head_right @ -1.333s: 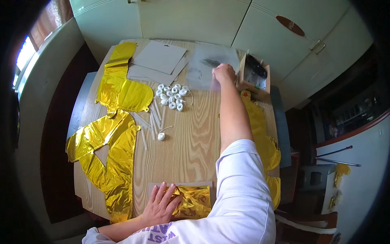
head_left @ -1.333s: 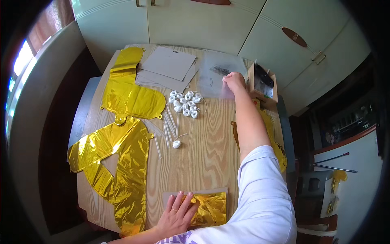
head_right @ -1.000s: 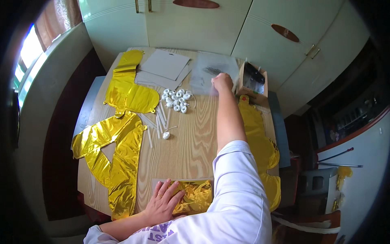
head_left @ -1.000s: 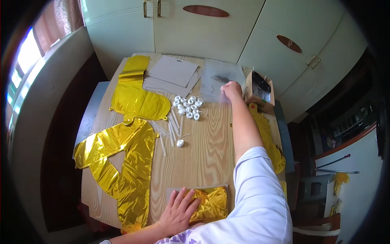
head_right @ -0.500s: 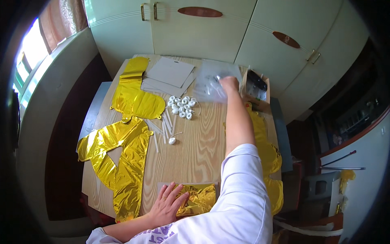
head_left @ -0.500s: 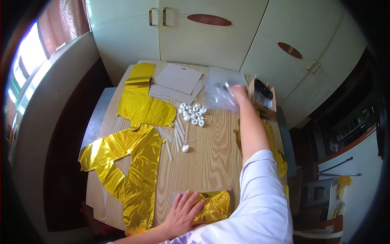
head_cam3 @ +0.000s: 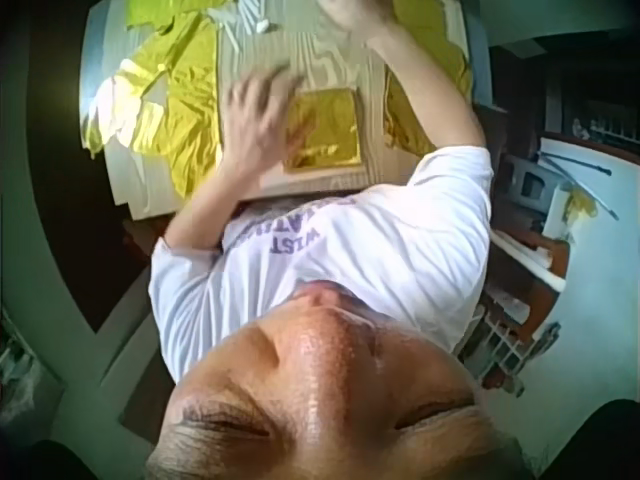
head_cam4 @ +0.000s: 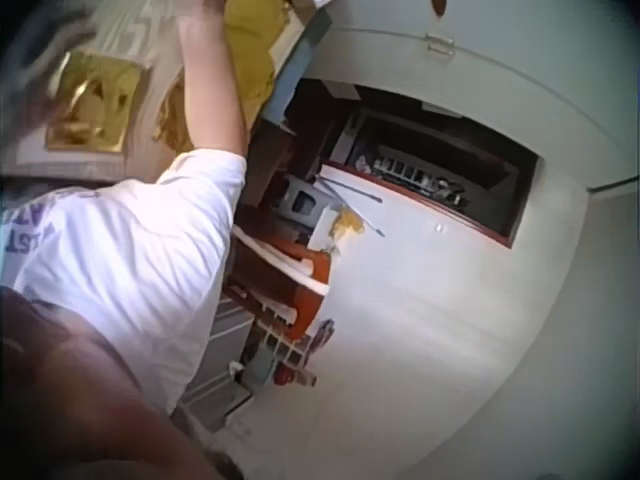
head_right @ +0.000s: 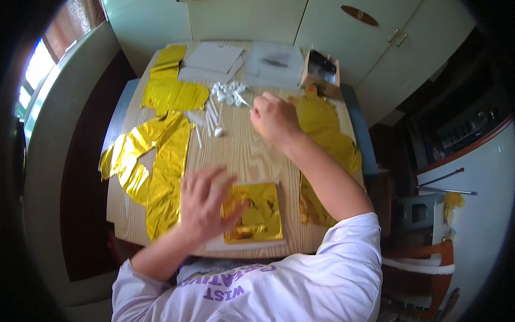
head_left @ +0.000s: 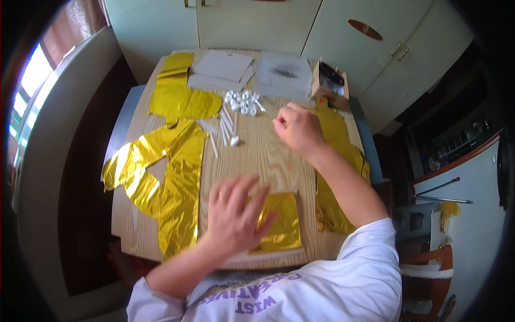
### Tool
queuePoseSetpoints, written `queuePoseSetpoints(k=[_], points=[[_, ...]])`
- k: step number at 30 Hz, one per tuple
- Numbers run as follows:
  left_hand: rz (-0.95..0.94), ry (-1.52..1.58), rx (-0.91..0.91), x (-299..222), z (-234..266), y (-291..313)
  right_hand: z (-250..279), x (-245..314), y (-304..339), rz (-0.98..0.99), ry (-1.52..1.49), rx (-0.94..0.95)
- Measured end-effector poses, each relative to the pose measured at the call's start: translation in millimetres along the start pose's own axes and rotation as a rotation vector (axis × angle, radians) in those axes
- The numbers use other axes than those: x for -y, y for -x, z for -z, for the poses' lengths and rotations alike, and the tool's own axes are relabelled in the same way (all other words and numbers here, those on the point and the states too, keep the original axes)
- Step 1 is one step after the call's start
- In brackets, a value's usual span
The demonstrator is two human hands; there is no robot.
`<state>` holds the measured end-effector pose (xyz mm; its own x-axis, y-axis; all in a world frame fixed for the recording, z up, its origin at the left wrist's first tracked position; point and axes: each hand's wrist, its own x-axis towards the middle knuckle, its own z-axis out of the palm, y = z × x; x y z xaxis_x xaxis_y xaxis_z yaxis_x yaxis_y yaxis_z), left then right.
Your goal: Folding and packaging gold foil letter balloons into plastic sleeves with cardboard inserts.
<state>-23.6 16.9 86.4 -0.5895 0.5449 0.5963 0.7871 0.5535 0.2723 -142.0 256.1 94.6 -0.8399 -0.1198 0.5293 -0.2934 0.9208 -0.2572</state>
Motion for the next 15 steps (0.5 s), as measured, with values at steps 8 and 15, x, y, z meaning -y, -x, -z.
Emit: queuePoseSetpoints(k=[8,15], points=[[-0.044,-0.155,0.171,67,-76,-50,-20,28,66,0.001,-0.359,0.154],[0.002,-0.06,0.151,77,-87,-32,38,91,148,0.103,-0.005,-0.079]])
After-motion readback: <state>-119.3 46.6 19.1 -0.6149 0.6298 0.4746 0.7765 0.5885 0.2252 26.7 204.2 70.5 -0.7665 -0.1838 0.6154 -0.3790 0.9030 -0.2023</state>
